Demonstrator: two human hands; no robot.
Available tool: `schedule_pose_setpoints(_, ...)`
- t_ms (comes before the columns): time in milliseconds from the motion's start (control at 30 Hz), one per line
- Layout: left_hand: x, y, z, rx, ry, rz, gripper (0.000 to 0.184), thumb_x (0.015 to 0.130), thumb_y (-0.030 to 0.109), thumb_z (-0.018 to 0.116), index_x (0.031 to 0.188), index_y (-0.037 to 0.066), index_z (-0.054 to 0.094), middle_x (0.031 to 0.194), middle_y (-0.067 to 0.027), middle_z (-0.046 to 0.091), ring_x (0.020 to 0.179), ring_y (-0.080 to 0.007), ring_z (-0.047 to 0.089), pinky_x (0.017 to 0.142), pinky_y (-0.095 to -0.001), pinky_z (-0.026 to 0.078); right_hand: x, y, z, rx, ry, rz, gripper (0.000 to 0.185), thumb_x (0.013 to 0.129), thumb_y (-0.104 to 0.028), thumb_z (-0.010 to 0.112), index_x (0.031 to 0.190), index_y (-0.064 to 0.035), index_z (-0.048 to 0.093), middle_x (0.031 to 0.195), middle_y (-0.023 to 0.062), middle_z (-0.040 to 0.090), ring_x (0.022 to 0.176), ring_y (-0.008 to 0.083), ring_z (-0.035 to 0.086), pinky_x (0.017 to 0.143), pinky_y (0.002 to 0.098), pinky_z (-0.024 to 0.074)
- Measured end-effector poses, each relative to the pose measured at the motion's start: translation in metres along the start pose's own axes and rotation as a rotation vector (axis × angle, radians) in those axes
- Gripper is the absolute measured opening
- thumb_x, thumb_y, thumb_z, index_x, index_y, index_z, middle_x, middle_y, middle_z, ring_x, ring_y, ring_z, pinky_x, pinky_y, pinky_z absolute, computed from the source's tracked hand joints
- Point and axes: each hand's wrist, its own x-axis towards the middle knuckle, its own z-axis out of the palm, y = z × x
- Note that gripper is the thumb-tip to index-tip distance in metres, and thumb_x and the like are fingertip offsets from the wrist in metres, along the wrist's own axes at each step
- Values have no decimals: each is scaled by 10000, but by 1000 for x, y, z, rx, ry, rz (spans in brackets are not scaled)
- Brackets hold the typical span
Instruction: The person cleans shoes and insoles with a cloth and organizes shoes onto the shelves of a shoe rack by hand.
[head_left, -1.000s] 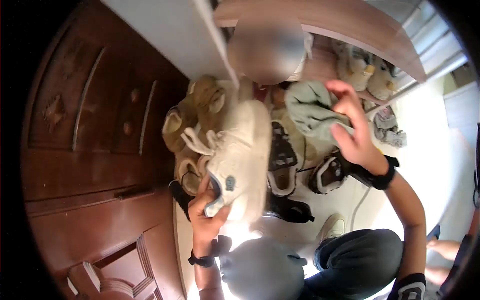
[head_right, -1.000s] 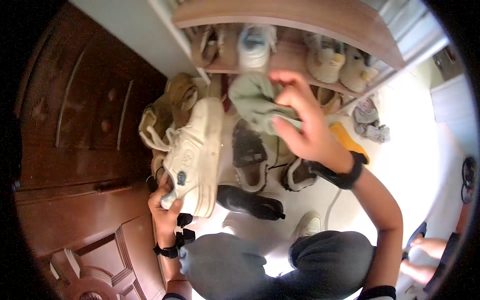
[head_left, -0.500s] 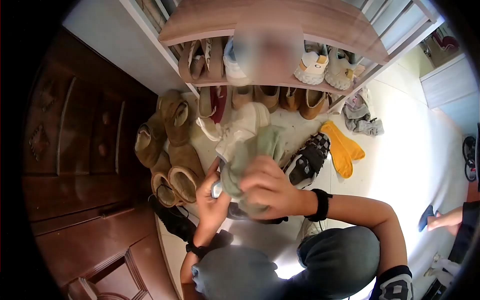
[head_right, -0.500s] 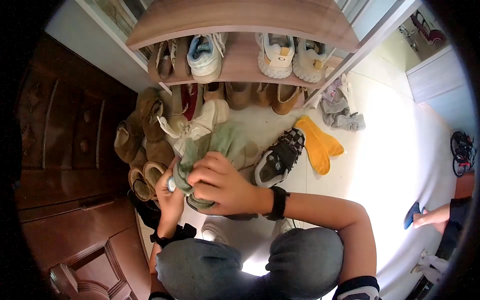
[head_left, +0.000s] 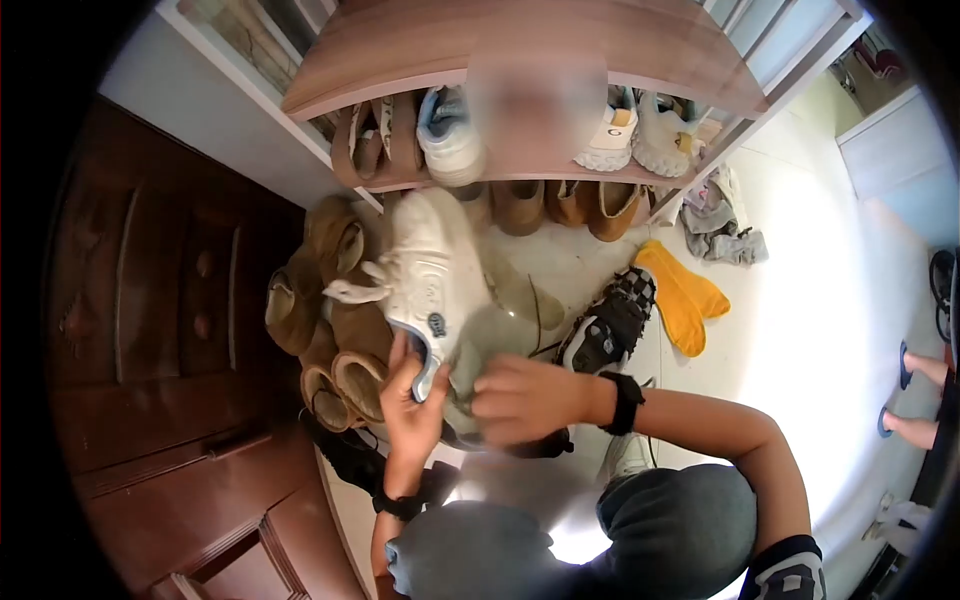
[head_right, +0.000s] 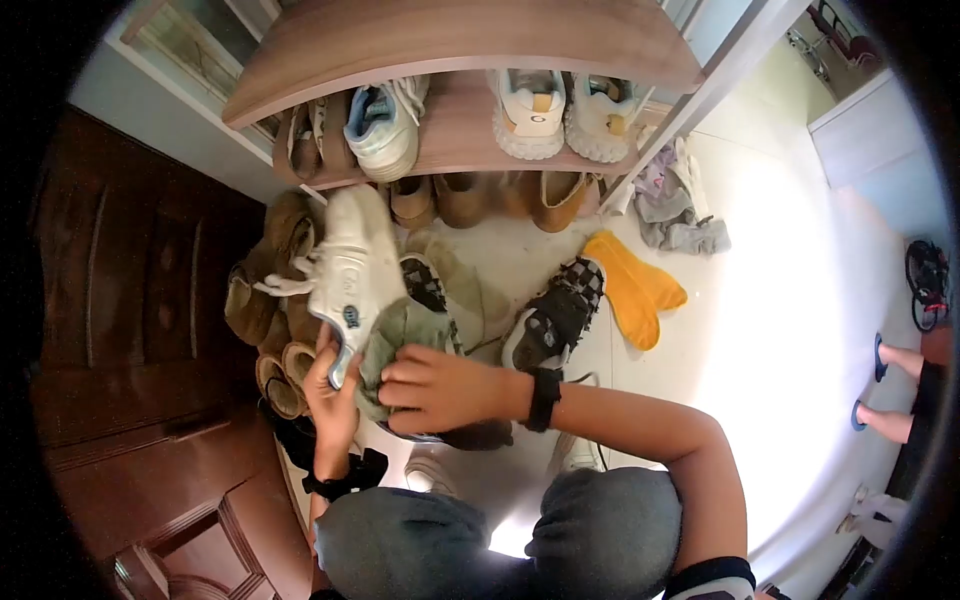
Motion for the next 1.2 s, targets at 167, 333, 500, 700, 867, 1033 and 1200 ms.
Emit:
schedule_pose_setpoints(167, 10, 22, -12, 72, -92, 168, 116, 706, 4, 574, 687, -58, 478, 869, -155, 519, 856, -208, 512, 782, -308, 385, 18, 4, -23, -65, 37, -33, 123, 632, -130, 566, 674, -106, 452, 815, 56, 447, 821, 241, 473, 696, 347, 422)
schedule_pose_setpoints(333, 1, 43, -24, 53, -355, 337, 287, 689, 21, 604, 521, 17, 371, 552, -81, 365, 693, -281, 463, 745, -333, 380, 14, 23, -62, -15, 175, 294, 157, 629, -115, 602, 700, -69, 470, 816, 72, 462, 775, 253, 468, 674, 351, 406)
schedule_pose_setpoints(500, -25, 26, -23, -213, -223, 12, 339, 734, 154, 634, 562, 5, 384, 582, -50, 404, 770, -227, 482, 720, -325, 374, 6, 81, -84, -380, 320, 453, 148, 651, -55, 588, 727, -48, 461, 794, 78, 465, 737, 217, 466, 657, 316, 395)
schedule_pose_setpoints(700, -14, 30, -18, -140, -222, 64, 368, 728, 277, 649, 632, -9, 439, 652, -32, 436, 882, -224, 431, 771, -316, 339, 9, 83, -102, 253, 643, 961, 179, 661, -83, 613, 754, -56, 463, 699, 37, 443, 679, 138, 450, 618, 240, 364)
schedule_pose_setpoints(867, -8, 35, 5, -214, 52, -287, 155, 793, 97, 564, 711, 2, 472, 663, 31, 439, 765, -90, 501, 655, -225, 387, 30, 36, -60, 187, 264, 584, 235, 610, -117, 645, 733, -65, 451, 731, 54, 460, 732, 219, 452, 649, 325, 376)
schedule_pose_setpoints(1033, -7, -1, 6, -307, -30, -282, 122, 815, 86, 526, 711, 53, 472, 664, 73, 416, 618, -11, 354, 529, -167, 296, 29, -2, -35, 249, 126, 474, 275, 578, -133, 672, 711, -84, 437, 738, 45, 433, 734, 223, 443, 634, 336, 371)
schedule_pose_setpoints(1200, -12, -5, 12, -579, 15, -415, 110, 834, 112, 513, 745, 70, 464, 701, 57, 448, 652, -15, 403, 568, -175, 340, 32, -20, -38, 155, 27, 284, 291, 580, -172, 669, 733, -90, 435, 796, 47, 429, 761, 203, 441, 653, 323, 379)
